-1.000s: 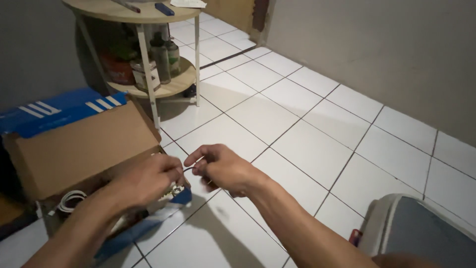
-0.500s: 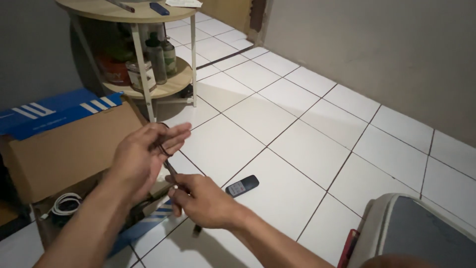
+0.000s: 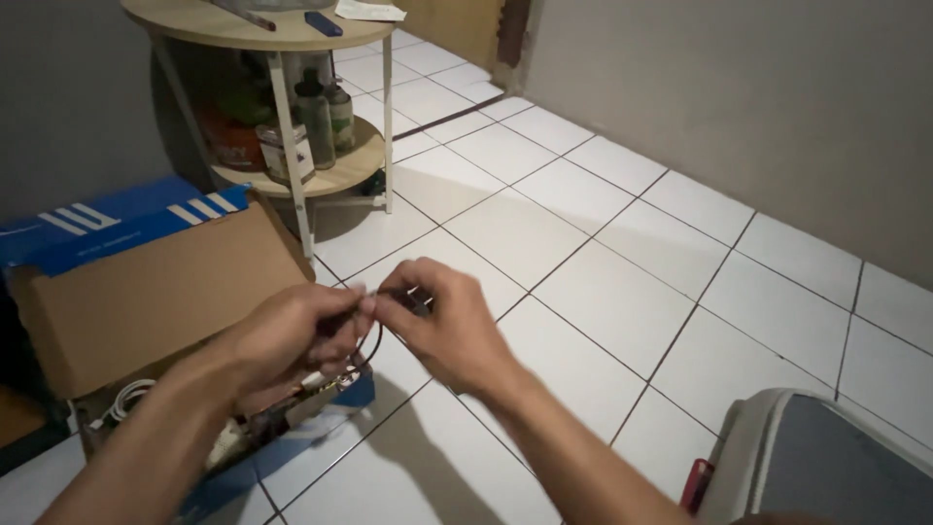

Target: Organizing various cables, chargers, and small electronics into a cardboard box.

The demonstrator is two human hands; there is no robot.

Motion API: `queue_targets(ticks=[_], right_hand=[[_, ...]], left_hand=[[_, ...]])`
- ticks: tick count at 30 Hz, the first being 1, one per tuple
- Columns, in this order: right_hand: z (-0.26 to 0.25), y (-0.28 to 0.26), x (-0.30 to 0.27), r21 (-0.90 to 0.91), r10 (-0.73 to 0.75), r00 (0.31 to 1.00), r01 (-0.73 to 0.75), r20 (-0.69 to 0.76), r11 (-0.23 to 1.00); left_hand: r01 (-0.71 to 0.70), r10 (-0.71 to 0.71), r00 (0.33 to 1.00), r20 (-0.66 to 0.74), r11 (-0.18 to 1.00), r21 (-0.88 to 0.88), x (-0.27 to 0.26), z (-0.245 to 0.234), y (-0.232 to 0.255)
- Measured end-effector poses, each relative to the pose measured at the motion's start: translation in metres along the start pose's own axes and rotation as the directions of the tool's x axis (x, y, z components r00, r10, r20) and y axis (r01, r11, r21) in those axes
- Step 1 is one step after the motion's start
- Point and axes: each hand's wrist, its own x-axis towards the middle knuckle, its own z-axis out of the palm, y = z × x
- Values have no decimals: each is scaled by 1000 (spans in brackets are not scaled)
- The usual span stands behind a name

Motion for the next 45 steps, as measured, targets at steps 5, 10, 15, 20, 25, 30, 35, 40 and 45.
queue_targets(ticks=[5,10,15,20,25,30,35,40,45], right_hand=[[33,-6,-11,207,24,989,7,-147,978],[59,-2,-6,427,162,980,-97,-119,899],[70,1,6,181,113,944,-58,-311,982],[76,12,22,519,260,955,-150,-145,842],[80,24,41,728,361,930,-200,-70,656],[71,33,55,751,390,918,-210,-68,626],[89,1,60,607,320,940,-188,-116,772],[131,-32,86,348,242,957,-175,-159,921],[188,-21,111,455,235,971,-223,29,862]], left_hand=[[-48,109,990,94,866,-497,11,1,-16],[-159,146,987,-67,827,-539,32,11,-25],[-208,163,720,-674,978,14,25,32,-10],[-266,64,648,-759,953,-147,42,20,-22],[-389,87,658,-748,890,-238,62,-11,-45],[-349,166,822,-545,903,-251,18,-26,-31],[-333,159,900,-405,851,-406,-5,-45,-26],[-346,196,762,-618,929,-132,-5,-90,-45],[-409,100,592,-800,893,-191,-7,-136,-76]])
